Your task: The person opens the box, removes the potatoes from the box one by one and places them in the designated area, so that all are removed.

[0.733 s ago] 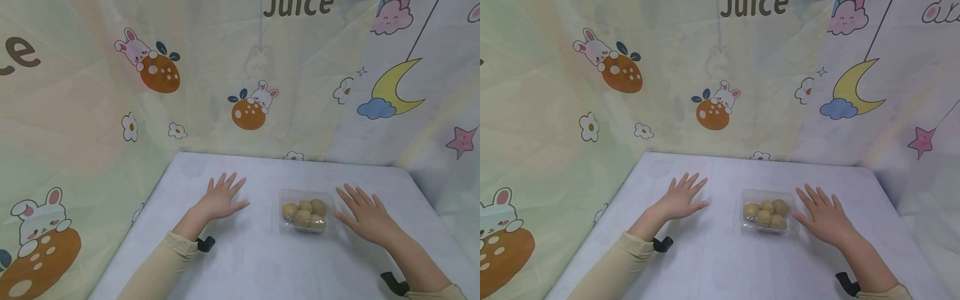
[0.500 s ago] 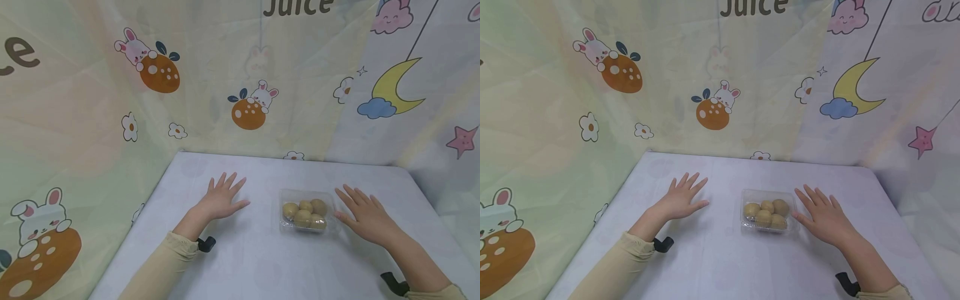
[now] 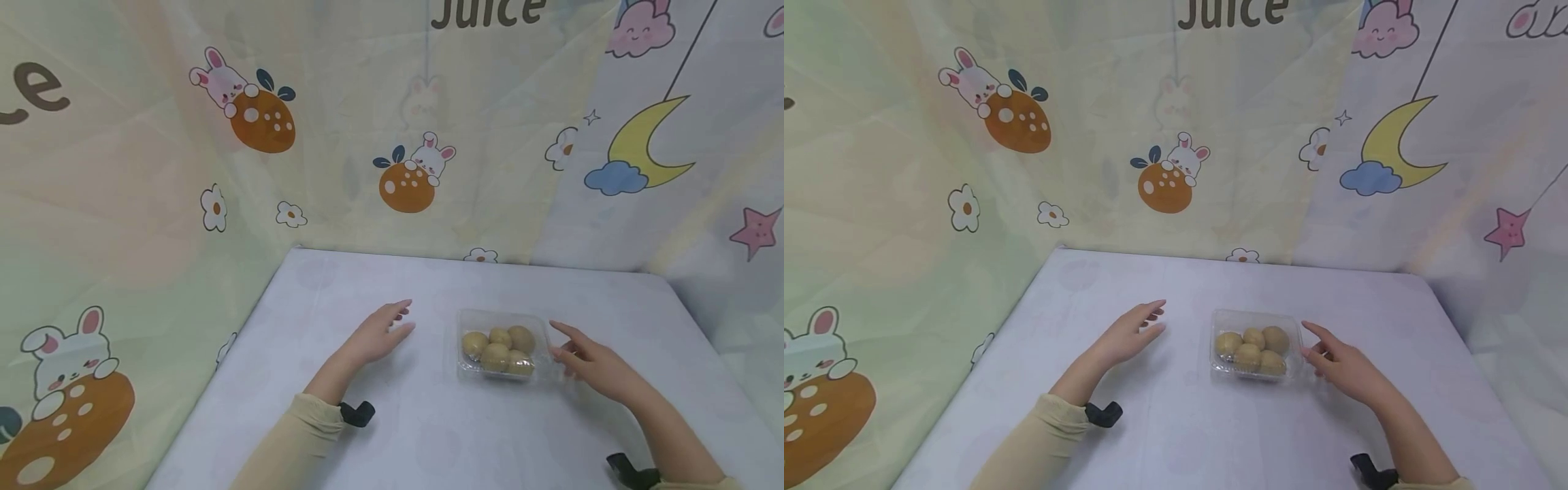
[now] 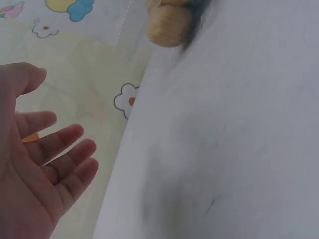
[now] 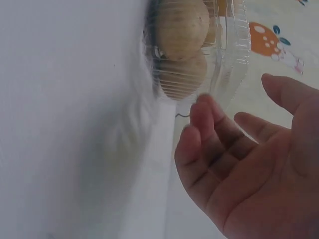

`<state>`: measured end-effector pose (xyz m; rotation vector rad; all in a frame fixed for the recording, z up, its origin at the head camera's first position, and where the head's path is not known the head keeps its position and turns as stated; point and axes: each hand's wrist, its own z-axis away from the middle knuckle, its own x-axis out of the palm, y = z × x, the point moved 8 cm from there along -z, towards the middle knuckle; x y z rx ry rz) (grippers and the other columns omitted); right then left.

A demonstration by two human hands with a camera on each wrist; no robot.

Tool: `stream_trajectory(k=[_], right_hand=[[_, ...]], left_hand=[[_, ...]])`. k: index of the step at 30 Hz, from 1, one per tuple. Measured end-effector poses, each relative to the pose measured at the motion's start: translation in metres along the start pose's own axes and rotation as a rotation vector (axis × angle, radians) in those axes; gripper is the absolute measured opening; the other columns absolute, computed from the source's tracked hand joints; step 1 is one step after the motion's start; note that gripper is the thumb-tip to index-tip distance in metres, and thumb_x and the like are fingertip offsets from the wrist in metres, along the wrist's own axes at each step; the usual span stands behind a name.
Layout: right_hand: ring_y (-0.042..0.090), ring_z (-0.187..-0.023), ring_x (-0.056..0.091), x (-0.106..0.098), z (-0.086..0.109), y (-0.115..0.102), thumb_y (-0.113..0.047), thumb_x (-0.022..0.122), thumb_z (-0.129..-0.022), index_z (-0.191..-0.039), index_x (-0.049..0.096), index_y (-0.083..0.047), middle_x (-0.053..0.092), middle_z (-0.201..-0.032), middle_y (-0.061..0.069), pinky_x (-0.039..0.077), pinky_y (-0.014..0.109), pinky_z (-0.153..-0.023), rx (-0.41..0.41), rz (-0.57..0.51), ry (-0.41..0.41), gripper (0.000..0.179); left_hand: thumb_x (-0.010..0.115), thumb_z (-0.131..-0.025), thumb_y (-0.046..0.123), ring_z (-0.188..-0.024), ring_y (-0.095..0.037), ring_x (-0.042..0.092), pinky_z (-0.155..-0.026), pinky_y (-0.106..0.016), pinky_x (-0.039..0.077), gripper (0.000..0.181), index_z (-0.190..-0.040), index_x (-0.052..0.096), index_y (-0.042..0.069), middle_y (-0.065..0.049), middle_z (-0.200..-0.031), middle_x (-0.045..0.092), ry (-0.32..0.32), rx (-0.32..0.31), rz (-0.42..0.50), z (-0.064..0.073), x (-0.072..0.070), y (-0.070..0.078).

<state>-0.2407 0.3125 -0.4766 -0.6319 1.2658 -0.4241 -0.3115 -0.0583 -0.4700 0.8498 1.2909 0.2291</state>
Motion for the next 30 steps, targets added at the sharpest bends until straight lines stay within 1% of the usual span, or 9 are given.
stream_trajectory(k=[3, 6, 8, 11, 14, 17, 22, 27, 30], right_hand=[[0.019, -0.075, 0.060, 0.010, -0.003, 0.012, -0.041, 0.050, -0.103, -0.159, 0.016, -0.016, 0.064, -0.100, 0.012, 0.053, 0.032, -0.064, 0.041, -0.160, -0.048, 0.070], [0.019, -0.071, 0.059, 0.018, -0.005, 0.020, -0.037, 0.050, -0.104, -0.159, 0.010, -0.018, 0.061, -0.096, 0.013, 0.052, 0.032, -0.062, 0.056, -0.286, -0.070, 0.071], [0.020, -0.069, 0.058, 0.022, -0.006, 0.024, -0.036, 0.049, -0.104, -0.160, 0.009, -0.020, 0.059, -0.093, 0.013, 0.052, 0.033, -0.061, 0.061, -0.356, -0.076, 0.070], [0.019, -0.067, 0.058, 0.028, -0.006, 0.028, -0.035, 0.047, -0.105, -0.160, 0.007, -0.023, 0.055, -0.089, 0.011, 0.052, 0.036, -0.060, 0.053, -0.455, -0.090, 0.068], [0.017, -0.067, 0.057, 0.031, -0.006, 0.032, -0.034, 0.045, -0.106, -0.160, 0.008, -0.025, 0.054, -0.087, 0.007, 0.053, 0.037, -0.061, 0.041, -0.534, -0.104, 0.066], [0.015, -0.066, 0.056, 0.033, -0.006, 0.033, -0.029, 0.044, -0.106, -0.160, 0.005, -0.025, 0.054, -0.085, 0.002, 0.053, 0.038, -0.062, 0.007, -0.610, -0.129, 0.066], [0.010, -0.066, 0.054, 0.037, -0.005, 0.034, -0.018, 0.040, -0.107, -0.160, 0.001, -0.026, 0.057, -0.082, -0.004, 0.053, 0.035, -0.061, -0.061, -0.749, -0.188, 0.066], [0.006, -0.068, 0.056, 0.043, -0.004, 0.029, -0.004, 0.036, -0.104, -0.159, -0.006, -0.030, 0.060, -0.084, -0.005, 0.054, 0.030, -0.061, -0.172, -0.878, -0.290, 0.074], [0.006, -0.069, 0.057, 0.044, -0.004, 0.026, 0.003, 0.034, -0.102, -0.159, -0.009, -0.029, 0.061, -0.085, -0.005, 0.055, 0.027, -0.061, -0.238, -0.930, -0.331, 0.078]], left_hand=[[0.049, -0.101, 0.048, -0.120, -0.020, 0.061, -0.098, -0.044, 0.051, 0.055, -0.150, 0.042, 0.025, -0.001, -0.134, 0.060, -0.005, -0.032, 0.180, -0.004, 0.020, 0.001], [0.050, -0.101, 0.044, -0.104, -0.020, 0.068, -0.088, -0.040, 0.055, 0.053, -0.149, 0.043, 0.022, -0.004, -0.125, 0.065, -0.044, -0.034, 0.330, -0.009, 0.043, 0.004], [0.049, -0.102, 0.041, -0.094, -0.020, 0.071, -0.082, -0.036, 0.057, 0.053, -0.150, 0.042, 0.020, -0.006, -0.121, 0.066, -0.084, -0.028, 0.420, -0.011, 0.059, 0.006], [0.048, -0.103, 0.034, -0.087, -0.019, 0.072, -0.078, -0.033, 0.058, 0.052, -0.152, 0.038, 0.018, -0.011, -0.117, 0.068, -0.135, -0.023, 0.551, -0.013, 0.078, 0.009], [0.047, -0.103, 0.027, -0.082, -0.019, 0.071, -0.076, -0.034, 0.058, 0.053, -0.154, 0.033, 0.019, -0.014, -0.111, 0.069, -0.170, -0.032, 0.659, -0.015, 0.093, 0.012], [0.048, -0.102, 0.022, -0.079, -0.017, 0.070, -0.075, -0.034, 0.059, 0.056, -0.155, 0.030, 0.021, -0.014, -0.104, 0.070, -0.198, -0.039, 0.730, -0.014, 0.103, 0.015], [0.049, -0.101, 0.015, -0.078, -0.014, 0.068, -0.077, -0.036, 0.059, 0.060, -0.156, 0.027, 0.023, -0.010, -0.099, 0.069, -0.237, -0.017, 0.816, -0.011, 0.111, 0.023], [0.051, -0.102, 0.010, -0.081, -0.013, 0.067, -0.078, -0.034, 0.059, 0.063, -0.157, 0.026, 0.025, -0.005, -0.097, 0.066, -0.280, -0.005, 0.890, -0.008, 0.117, 0.026], [0.053, -0.100, 0.006, -0.081, -0.013, 0.067, -0.078, -0.032, 0.059, 0.066, -0.157, 0.025, 0.024, -0.003, -0.097, 0.065, -0.283, 0.011, 0.913, -0.007, 0.120, 0.027]])
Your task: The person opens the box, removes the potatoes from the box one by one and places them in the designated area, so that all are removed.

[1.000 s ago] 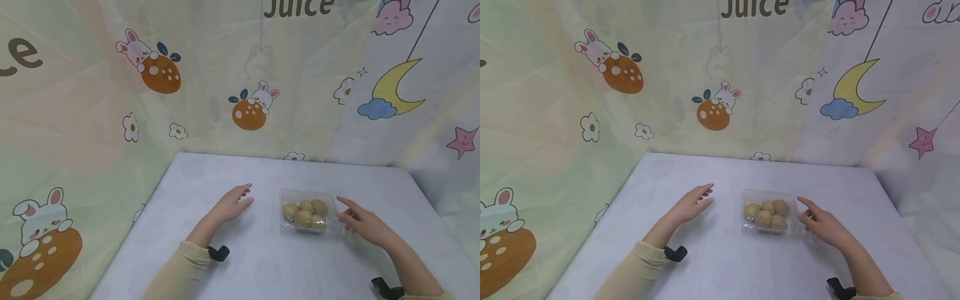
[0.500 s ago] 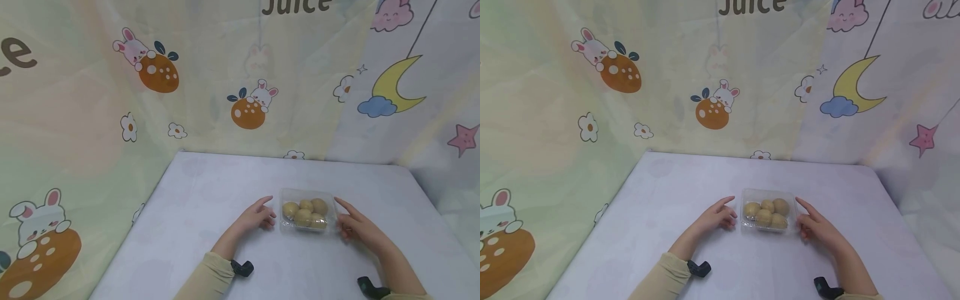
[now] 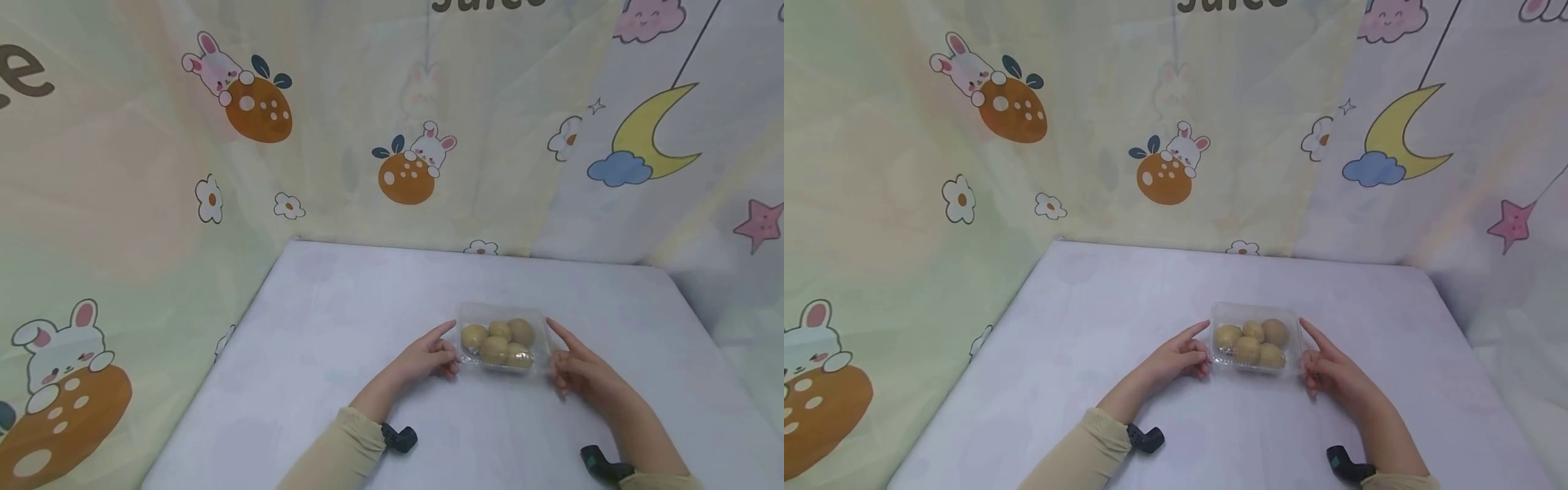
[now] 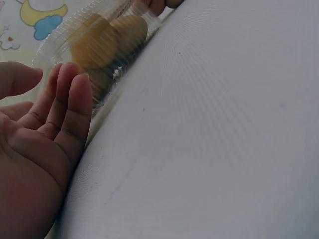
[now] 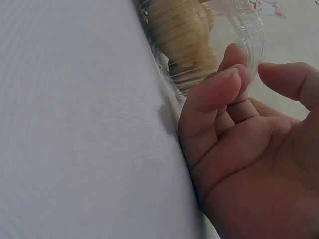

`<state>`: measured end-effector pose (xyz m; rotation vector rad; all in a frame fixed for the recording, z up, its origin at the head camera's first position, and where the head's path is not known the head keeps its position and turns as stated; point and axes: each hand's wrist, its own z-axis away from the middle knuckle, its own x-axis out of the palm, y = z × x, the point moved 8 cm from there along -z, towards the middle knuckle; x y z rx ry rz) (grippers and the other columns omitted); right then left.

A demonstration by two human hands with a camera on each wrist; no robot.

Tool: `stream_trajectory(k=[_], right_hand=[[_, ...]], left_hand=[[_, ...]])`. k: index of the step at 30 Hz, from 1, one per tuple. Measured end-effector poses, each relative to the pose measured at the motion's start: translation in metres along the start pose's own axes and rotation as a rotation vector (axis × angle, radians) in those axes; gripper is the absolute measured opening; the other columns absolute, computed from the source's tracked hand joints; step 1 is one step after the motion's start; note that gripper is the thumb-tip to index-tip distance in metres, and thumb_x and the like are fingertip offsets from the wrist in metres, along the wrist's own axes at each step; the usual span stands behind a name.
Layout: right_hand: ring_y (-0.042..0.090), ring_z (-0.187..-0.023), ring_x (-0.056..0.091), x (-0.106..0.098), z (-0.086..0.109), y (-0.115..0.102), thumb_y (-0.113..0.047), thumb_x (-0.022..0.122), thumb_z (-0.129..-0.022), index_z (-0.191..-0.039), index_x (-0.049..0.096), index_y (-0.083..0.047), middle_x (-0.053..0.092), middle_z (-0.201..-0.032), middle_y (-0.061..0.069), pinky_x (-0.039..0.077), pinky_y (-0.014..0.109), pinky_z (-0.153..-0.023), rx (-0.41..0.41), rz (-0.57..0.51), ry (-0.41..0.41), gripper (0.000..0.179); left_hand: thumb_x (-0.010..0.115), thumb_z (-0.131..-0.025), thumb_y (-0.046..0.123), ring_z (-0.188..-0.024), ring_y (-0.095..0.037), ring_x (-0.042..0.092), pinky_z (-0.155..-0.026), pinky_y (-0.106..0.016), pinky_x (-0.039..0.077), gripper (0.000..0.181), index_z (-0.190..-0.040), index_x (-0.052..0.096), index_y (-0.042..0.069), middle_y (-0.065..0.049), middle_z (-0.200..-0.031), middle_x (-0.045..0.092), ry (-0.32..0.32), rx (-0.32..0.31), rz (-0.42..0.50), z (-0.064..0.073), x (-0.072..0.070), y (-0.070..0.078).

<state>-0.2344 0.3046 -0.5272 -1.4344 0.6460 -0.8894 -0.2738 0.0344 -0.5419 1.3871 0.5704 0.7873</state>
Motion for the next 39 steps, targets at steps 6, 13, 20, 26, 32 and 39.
stream_trajectory(k=[6, 13, 20, 26, 32, 39], right_hand=[[0.006, -0.072, 0.058, 0.001, 0.000, 0.001, 0.004, 0.038, -0.102, -0.158, -0.013, -0.027, 0.060, -0.090, -0.003, 0.053, 0.026, -0.062, -0.014, 0.013, -0.032, 0.081], [0.006, -0.072, 0.056, 0.000, 0.000, 0.003, 0.004, 0.040, -0.102, -0.157, -0.014, -0.028, 0.058, -0.092, -0.002, 0.053, 0.026, -0.063, 0.012, 0.024, -0.035, 0.085], [0.020, -0.063, 0.043, -0.001, -0.001, 0.001, 0.007, 0.039, -0.101, -0.158, -0.010, -0.024, 0.058, -0.090, -0.002, 0.043, 0.033, -0.055, -0.047, 0.010, -0.035, 0.082], [0.028, -0.063, 0.031, 0.000, -0.002, -0.001, 0.008, 0.037, -0.101, -0.159, -0.007, -0.022, 0.057, -0.088, -0.003, 0.028, 0.041, -0.055, -0.086, -0.031, -0.013, 0.079], [0.026, -0.063, 0.029, 0.004, -0.003, -0.002, 0.012, 0.032, -0.100, -0.159, -0.008, -0.021, 0.057, -0.089, -0.003, 0.026, 0.039, -0.055, -0.111, -0.100, -0.035, 0.078], [0.027, -0.066, 0.028, 0.010, -0.003, -0.006, 0.015, 0.026, -0.099, -0.158, -0.011, -0.019, 0.057, -0.091, -0.001, 0.025, 0.041, -0.057, -0.162, -0.155, -0.100, 0.078]], left_hand=[[0.059, -0.097, 0.007, -0.081, -0.012, 0.067, -0.076, -0.029, 0.057, 0.072, -0.157, 0.024, 0.025, 0.000, -0.097, 0.065, 0.011, -0.001, -0.017, 0.000, 0.001, -0.001], [0.062, -0.095, 0.010, -0.082, -0.013, 0.065, -0.075, -0.027, 0.056, 0.076, -0.158, 0.022, 0.026, 0.000, -0.097, 0.063, 0.009, -0.019, -0.022, -0.001, 0.003, -0.001], [0.062, -0.095, 0.007, -0.080, -0.012, 0.065, -0.072, -0.024, 0.054, 0.078, -0.159, 0.020, 0.025, 0.000, -0.095, 0.062, 0.007, -0.005, -0.009, -0.003, 0.005, -0.002], [0.060, -0.096, 0.005, -0.078, -0.012, 0.064, -0.071, -0.025, 0.055, 0.077, -0.158, 0.021, 0.025, 0.000, -0.094, 0.062, 0.044, -0.015, -0.012, -0.002, 0.006, -0.001], [0.061, -0.095, 0.003, -0.077, -0.012, 0.064, -0.070, -0.025, 0.054, 0.076, -0.158, 0.022, 0.023, 0.002, -0.092, 0.062, 0.072, -0.022, -0.036, -0.002, 0.007, 0.000], [0.059, -0.094, -0.002, -0.076, -0.010, 0.063, -0.070, -0.023, 0.053, 0.077, -0.158, 0.020, 0.018, 0.003, -0.089, 0.062, 0.067, -0.010, 0.009, -0.005, 0.008, 0.001]])
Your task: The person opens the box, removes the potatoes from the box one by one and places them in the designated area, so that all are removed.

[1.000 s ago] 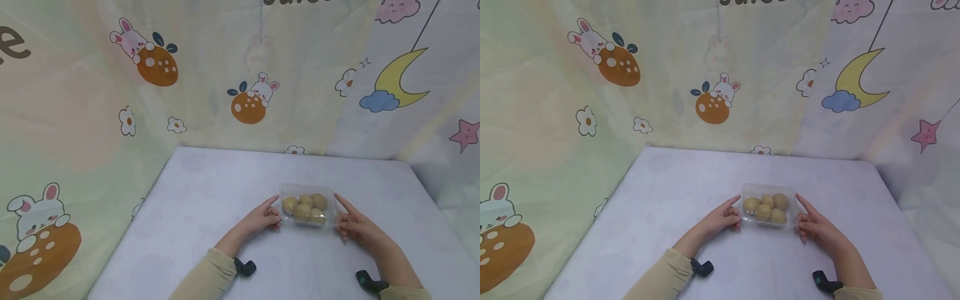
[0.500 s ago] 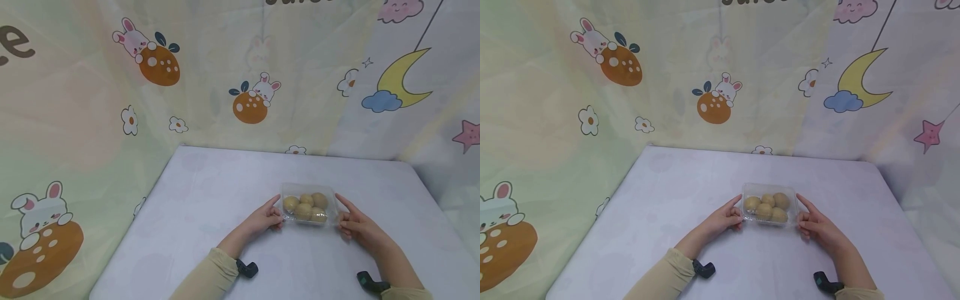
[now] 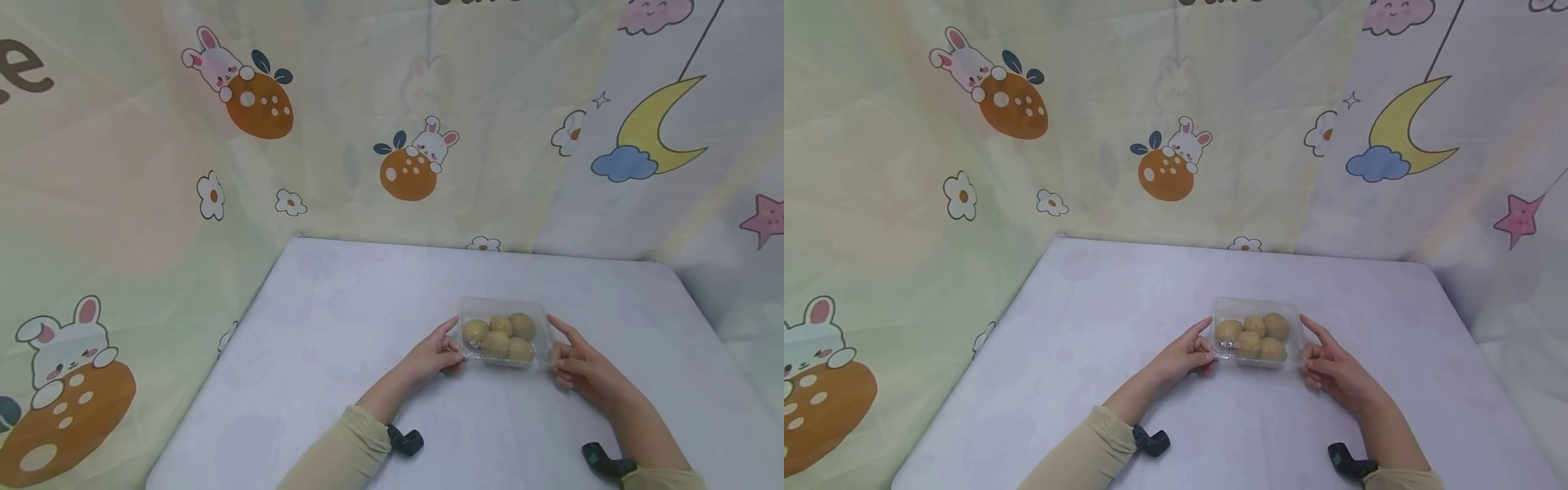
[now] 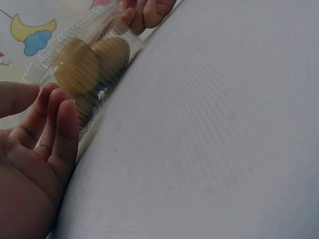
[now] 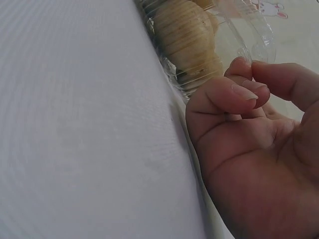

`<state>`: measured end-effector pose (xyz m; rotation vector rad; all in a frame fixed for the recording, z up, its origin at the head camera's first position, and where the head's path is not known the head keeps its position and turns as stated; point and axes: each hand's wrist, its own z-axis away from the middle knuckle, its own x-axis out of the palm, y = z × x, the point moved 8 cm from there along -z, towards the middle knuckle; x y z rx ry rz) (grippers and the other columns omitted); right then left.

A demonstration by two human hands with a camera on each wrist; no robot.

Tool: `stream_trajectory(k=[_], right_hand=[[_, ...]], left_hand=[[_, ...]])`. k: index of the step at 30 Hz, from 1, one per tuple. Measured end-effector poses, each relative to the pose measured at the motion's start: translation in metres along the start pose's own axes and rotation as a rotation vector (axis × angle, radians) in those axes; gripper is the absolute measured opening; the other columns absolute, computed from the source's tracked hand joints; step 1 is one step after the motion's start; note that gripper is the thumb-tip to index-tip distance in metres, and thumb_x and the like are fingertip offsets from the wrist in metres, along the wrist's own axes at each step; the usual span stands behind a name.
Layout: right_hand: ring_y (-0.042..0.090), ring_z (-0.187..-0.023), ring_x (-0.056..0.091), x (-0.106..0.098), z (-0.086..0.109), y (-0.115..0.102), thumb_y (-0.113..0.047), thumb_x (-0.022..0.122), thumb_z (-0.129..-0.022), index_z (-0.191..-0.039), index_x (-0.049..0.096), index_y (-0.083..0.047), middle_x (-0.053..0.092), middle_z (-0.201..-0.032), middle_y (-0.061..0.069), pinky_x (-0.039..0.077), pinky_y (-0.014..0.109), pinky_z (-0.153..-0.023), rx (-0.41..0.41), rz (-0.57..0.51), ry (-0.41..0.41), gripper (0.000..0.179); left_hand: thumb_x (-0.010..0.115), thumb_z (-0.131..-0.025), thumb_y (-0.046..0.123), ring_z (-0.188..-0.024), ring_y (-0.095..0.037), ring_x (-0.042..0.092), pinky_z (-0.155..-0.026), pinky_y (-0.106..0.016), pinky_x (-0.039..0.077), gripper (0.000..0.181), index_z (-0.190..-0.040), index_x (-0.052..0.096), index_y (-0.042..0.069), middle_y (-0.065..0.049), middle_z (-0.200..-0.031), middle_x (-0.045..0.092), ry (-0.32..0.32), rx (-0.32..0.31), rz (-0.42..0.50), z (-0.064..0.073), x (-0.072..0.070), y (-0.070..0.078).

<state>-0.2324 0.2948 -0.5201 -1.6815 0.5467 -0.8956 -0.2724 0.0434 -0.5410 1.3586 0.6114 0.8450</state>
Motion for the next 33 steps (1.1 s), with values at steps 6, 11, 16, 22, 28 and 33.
stream_trajectory(k=[6, 11, 16, 22, 28, 33], right_hand=[[0.026, -0.066, 0.031, -0.0019, 0.0001, 0.0017, 0.015, 0.027, -0.099, -0.159, -0.011, -0.019, 0.058, -0.091, -0.001, 0.027, 0.040, -0.057, 0.008, 0.010, 0.019, 0.078], [0.024, -0.066, 0.034, -0.0039, 0.0004, 0.0024, 0.014, 0.028, -0.099, -0.159, -0.009, -0.021, 0.058, -0.091, -0.001, 0.028, 0.039, -0.057, 0.025, 0.010, 0.037, 0.078], [0.025, -0.067, 0.027, 0.0014, -0.0015, 0.0005, 0.012, 0.023, -0.101, -0.159, 0.001, -0.011, 0.055, -0.091, -0.002, 0.026, 0.038, -0.056, 0.009, -0.002, -0.013, 0.066], [0.027, -0.068, 0.021, 0.0041, -0.0046, 0.0008, 0.008, 0.021, -0.103, -0.158, 0.006, -0.005, 0.052, -0.089, -0.004, 0.026, 0.037, -0.055, 0.012, -0.004, -0.035, 0.059], [0.028, -0.068, 0.021, 0.0037, -0.0049, 0.0007, 0.008, 0.022, -0.102, -0.157, 0.004, -0.003, 0.052, -0.089, -0.003, 0.026, 0.037, -0.055, 0.015, 0.015, -0.033, 0.059], [0.030, -0.068, 0.019, 0.0044, -0.0044, 0.0004, 0.007, 0.021, -0.103, -0.157, 0.004, -0.003, 0.053, -0.089, -0.002, 0.029, 0.035, -0.055, 0.025, 0.019, -0.028, 0.058]], left_hand=[[0.058, -0.094, -0.005, -0.075, -0.010, 0.064, -0.070, -0.024, 0.053, 0.078, -0.158, 0.019, 0.015, 0.004, -0.086, 0.062, 0.004, 0.012, 0.005, 0.0002, 0.0015, 0.0019], [0.058, -0.095, -0.002, -0.076, -0.011, 0.064, -0.071, -0.025, 0.055, 0.075, -0.157, 0.023, 0.018, 0.004, -0.086, 0.063, 0.017, 0.001, -0.021, 0.0008, 0.0016, 0.0036], [0.056, -0.097, 0.001, -0.077, -0.010, 0.063, -0.071, -0.026, 0.055, 0.065, -0.154, 0.033, 0.021, 0.003, -0.086, 0.062, -0.001, 0.023, -0.097, -0.0005, 0.0025, 0.0035], [0.057, -0.096, 0.003, -0.076, -0.012, 0.063, -0.072, -0.027, 0.056, 0.065, -0.153, 0.035, 0.026, 0.002, -0.085, 0.063, 0.004, 0.016, -0.117, -0.0011, 0.0014, 0.0021], [0.058, -0.097, 0.004, -0.074, -0.013, 0.062, -0.071, -0.028, 0.056, 0.063, -0.152, 0.036, 0.025, 0.002, -0.084, 0.063, 0.009, 0.008, -0.106, -0.0005, 0.0014, 0.0024], [0.057, -0.096, 0.001, -0.074, -0.012, 0.063, -0.070, -0.026, 0.055, 0.065, -0.153, 0.034, 0.022, 0.003, -0.083, 0.063, 0.002, 0.018, -0.089, -0.0006, 0.0019, 0.0022]])
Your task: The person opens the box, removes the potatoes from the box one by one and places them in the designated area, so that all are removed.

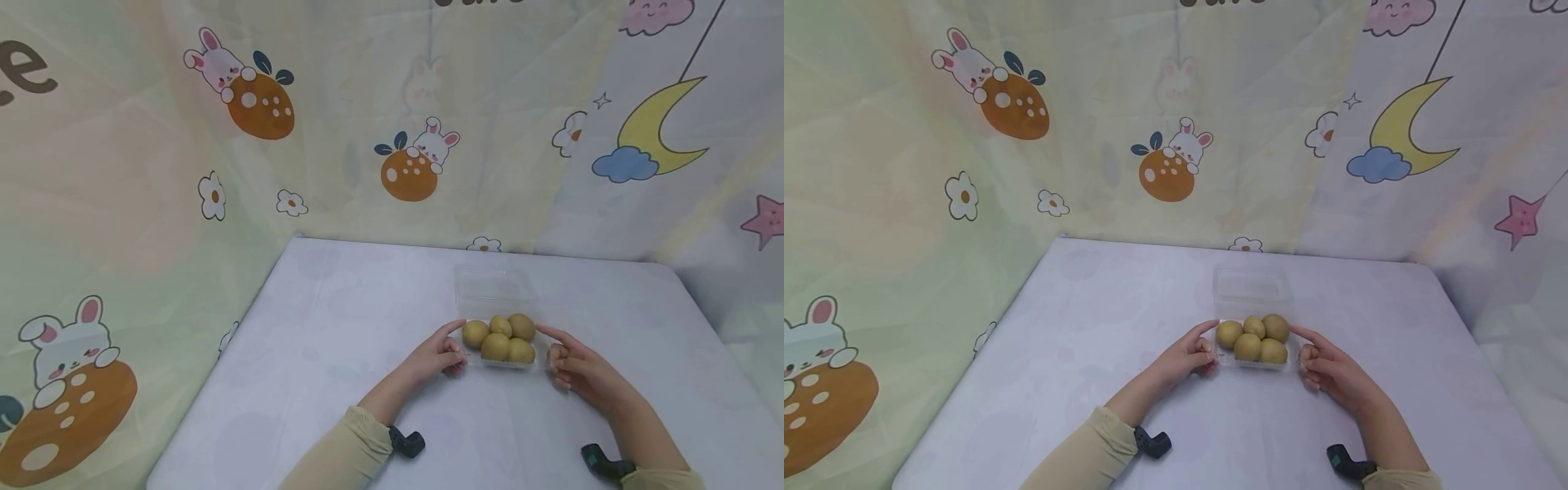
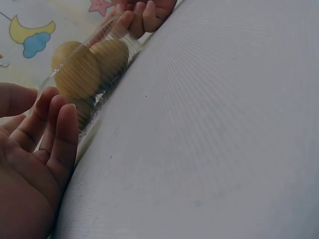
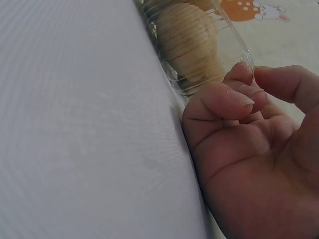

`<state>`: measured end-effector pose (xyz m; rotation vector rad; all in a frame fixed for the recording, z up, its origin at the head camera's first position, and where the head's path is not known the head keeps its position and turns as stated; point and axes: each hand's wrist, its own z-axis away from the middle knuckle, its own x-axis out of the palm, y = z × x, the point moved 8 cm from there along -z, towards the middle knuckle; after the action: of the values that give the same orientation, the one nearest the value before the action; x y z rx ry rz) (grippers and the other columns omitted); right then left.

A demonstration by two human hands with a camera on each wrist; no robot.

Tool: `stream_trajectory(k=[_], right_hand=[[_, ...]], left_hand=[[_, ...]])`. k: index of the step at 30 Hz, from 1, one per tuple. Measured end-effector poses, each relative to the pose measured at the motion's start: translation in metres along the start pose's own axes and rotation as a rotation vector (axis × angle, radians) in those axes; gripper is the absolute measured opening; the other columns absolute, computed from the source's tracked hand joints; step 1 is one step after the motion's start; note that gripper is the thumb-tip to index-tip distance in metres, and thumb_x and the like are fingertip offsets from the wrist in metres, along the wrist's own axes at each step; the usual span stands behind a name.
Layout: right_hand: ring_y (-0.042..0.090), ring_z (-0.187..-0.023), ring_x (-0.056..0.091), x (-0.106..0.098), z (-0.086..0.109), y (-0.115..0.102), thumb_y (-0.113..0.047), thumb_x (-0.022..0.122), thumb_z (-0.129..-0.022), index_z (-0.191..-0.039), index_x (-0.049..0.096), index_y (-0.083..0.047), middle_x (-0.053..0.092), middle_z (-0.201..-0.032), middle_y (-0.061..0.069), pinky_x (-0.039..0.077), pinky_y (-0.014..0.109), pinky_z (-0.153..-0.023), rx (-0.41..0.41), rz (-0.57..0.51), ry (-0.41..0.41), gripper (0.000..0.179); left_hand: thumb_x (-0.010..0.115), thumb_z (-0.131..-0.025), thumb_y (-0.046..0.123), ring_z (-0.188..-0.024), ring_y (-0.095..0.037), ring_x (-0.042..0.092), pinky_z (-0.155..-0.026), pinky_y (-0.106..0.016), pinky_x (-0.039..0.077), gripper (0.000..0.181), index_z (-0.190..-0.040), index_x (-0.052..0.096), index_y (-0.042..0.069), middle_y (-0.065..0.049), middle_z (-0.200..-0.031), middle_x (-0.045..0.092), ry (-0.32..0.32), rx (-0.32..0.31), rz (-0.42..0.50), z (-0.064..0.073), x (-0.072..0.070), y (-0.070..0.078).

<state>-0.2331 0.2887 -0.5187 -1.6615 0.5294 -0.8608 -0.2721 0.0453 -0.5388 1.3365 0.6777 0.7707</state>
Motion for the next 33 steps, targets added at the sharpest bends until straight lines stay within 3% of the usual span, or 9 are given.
stream_trajectory(k=[9, 22, 28, 33], right_hand=[[0.028, -0.068, 0.022, -0.004, 0.001, 0.004, 0.007, 0.023, -0.103, -0.158, 0.011, -0.006, 0.054, -0.090, -0.002, 0.030, 0.034, -0.055, 0.012, 0.003, 0.015, 0.057], [0.033, -0.067, 0.030, -0.008, -0.004, -0.004, 0.006, 0.021, -0.104, -0.158, 0.004, -0.005, 0.056, -0.088, 0.000, 0.033, 0.042, -0.054, 0.033, 0.128, -0.038, 0.058], [0.027, -0.067, 0.049, -0.027, -0.009, -0.006, -0.007, 0.032, -0.107, -0.158, 0.006, -0.008, 0.058, -0.085, 0.000, 0.050, 0.036, -0.060, 0.155, 0.314, 0.093, 0.057], [0.018, -0.067, 0.054, -0.039, -0.015, -0.007, -0.012, 0.036, -0.107, -0.158, 0.005, -0.010, 0.057, -0.085, -0.001, 0.051, 0.034, -0.062, 0.187, 0.370, 0.183, 0.060]], left_hand=[[0.056, -0.096, -0.001, -0.076, -0.010, 0.064, -0.071, -0.025, 0.055, 0.068, -0.155, 0.030, 0.018, 0.003, -0.084, 0.063, -0.012, 0.006, 0.043, 0.000, -0.001, -0.003], [0.056, -0.097, 0.001, -0.075, -0.011, 0.063, -0.070, -0.024, 0.055, 0.071, -0.156, 0.027, 0.028, 0.003, -0.083, 0.062, -0.026, 0.011, 0.034, -0.001, -0.002, -0.003], [0.056, -0.097, 0.001, -0.075, -0.012, 0.062, -0.071, -0.024, 0.055, 0.071, -0.155, 0.028, 0.029, 0.001, -0.083, 0.061, -0.031, 0.017, 0.044, 0.000, -0.002, -0.001], [0.056, -0.097, 0.000, -0.075, -0.013, 0.062, -0.070, -0.025, 0.054, 0.070, -0.155, 0.029, 0.029, 0.001, -0.083, 0.060, -0.028, 0.000, 0.067, 0.000, -0.002, -0.001]])
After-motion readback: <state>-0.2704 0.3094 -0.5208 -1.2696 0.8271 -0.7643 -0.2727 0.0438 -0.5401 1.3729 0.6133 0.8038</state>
